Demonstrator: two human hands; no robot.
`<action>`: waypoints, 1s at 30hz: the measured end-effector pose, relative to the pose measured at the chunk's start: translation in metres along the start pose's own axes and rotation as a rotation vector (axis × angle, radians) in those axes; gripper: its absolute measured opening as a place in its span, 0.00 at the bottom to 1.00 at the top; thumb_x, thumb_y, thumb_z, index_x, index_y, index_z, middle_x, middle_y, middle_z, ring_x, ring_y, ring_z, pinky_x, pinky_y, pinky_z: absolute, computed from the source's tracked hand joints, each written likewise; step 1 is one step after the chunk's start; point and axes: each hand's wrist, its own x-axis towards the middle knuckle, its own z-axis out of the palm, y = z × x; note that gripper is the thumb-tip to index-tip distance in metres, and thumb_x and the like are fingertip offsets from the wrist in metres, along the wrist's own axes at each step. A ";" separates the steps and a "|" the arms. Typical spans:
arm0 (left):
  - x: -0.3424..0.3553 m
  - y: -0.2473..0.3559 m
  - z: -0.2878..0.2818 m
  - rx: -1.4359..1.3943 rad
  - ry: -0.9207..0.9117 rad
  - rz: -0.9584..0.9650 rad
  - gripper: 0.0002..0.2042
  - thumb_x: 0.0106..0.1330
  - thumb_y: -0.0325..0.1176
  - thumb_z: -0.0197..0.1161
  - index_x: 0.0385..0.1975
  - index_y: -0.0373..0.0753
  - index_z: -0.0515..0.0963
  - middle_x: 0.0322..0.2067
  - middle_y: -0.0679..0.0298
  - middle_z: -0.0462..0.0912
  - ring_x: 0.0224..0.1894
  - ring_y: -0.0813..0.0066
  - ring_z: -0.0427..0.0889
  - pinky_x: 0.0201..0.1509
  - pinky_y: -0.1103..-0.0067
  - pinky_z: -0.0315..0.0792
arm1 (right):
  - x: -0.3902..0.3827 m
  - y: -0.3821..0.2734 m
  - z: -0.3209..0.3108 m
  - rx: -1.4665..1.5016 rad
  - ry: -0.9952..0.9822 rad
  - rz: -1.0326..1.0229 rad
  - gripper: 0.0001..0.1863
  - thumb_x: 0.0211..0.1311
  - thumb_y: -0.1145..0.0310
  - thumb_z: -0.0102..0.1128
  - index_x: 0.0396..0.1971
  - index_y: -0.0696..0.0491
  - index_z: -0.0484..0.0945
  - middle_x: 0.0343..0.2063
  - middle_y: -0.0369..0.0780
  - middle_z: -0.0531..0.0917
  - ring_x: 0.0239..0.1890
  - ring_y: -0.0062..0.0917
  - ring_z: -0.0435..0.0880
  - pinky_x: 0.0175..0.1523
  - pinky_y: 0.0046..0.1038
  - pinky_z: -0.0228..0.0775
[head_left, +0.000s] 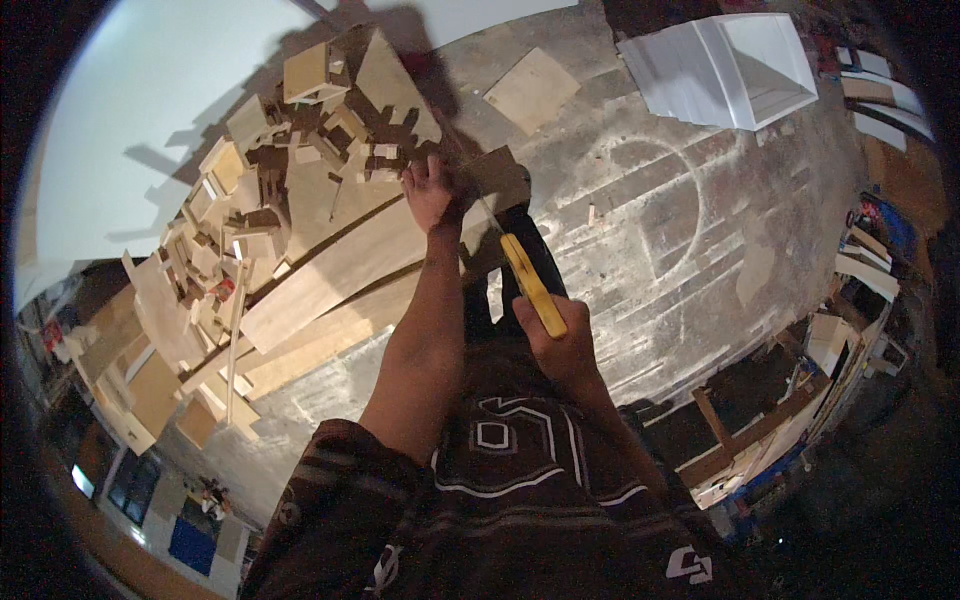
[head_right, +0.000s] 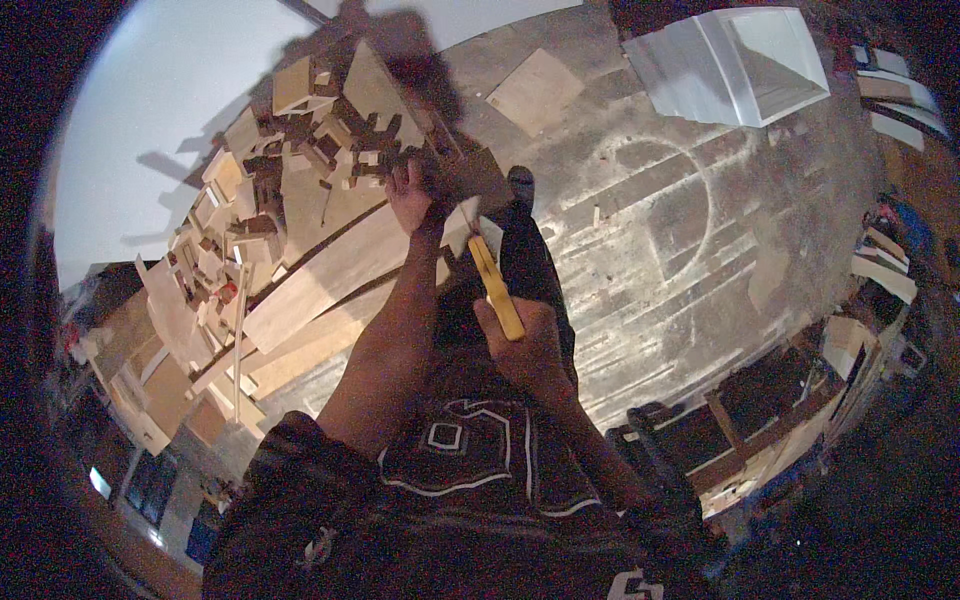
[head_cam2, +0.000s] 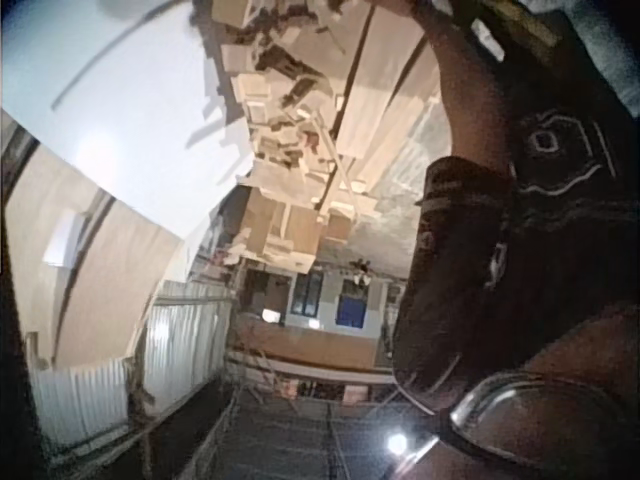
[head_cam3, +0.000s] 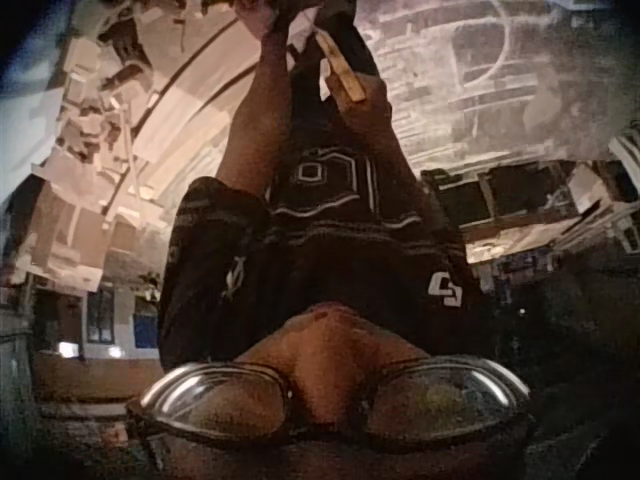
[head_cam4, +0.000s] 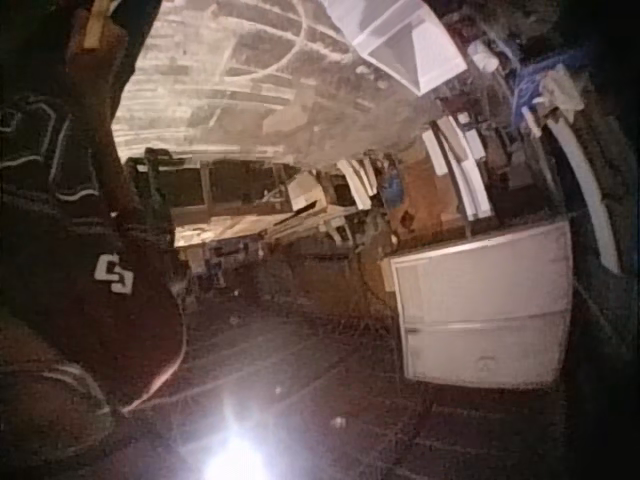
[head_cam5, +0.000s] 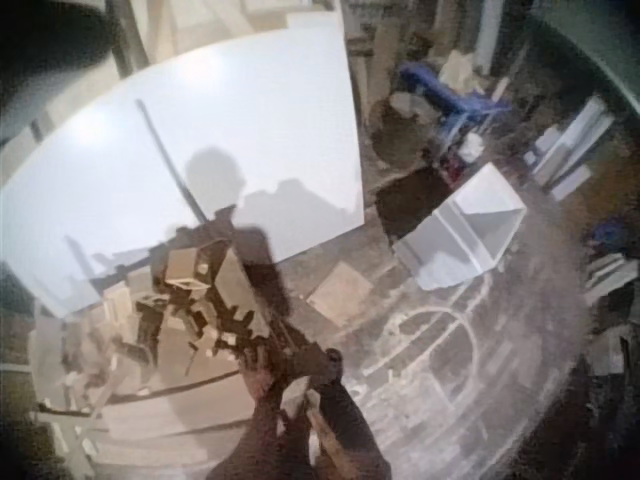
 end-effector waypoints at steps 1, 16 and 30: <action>0.001 -0.001 0.000 -0.020 0.003 0.013 0.18 0.58 0.41 0.64 0.46 0.42 0.73 0.45 0.52 0.73 0.51 0.48 0.71 0.58 0.58 0.66 | -0.012 -0.004 -0.008 0.000 0.003 -0.022 0.20 0.68 0.63 0.62 0.17 0.57 0.72 0.12 0.29 0.68 0.17 0.12 0.63 0.21 0.24 0.55; 0.001 0.005 0.000 0.022 0.041 -0.015 0.17 0.56 0.39 0.63 0.44 0.43 0.73 0.42 0.52 0.73 0.48 0.49 0.72 0.54 0.58 0.67 | -0.014 -0.013 -0.016 0.030 -0.032 0.014 0.19 0.68 0.64 0.60 0.18 0.57 0.72 0.13 0.30 0.70 0.19 0.13 0.65 0.23 0.25 0.57; 0.004 -0.004 -0.002 0.029 -0.075 -0.032 0.23 0.56 0.44 0.66 0.50 0.42 0.72 0.47 0.52 0.75 0.53 0.47 0.71 0.57 0.57 0.67 | -0.019 -0.003 -0.012 -0.068 -0.011 -0.028 0.21 0.67 0.63 0.61 0.15 0.56 0.70 0.11 0.30 0.67 0.17 0.13 0.63 0.21 0.25 0.54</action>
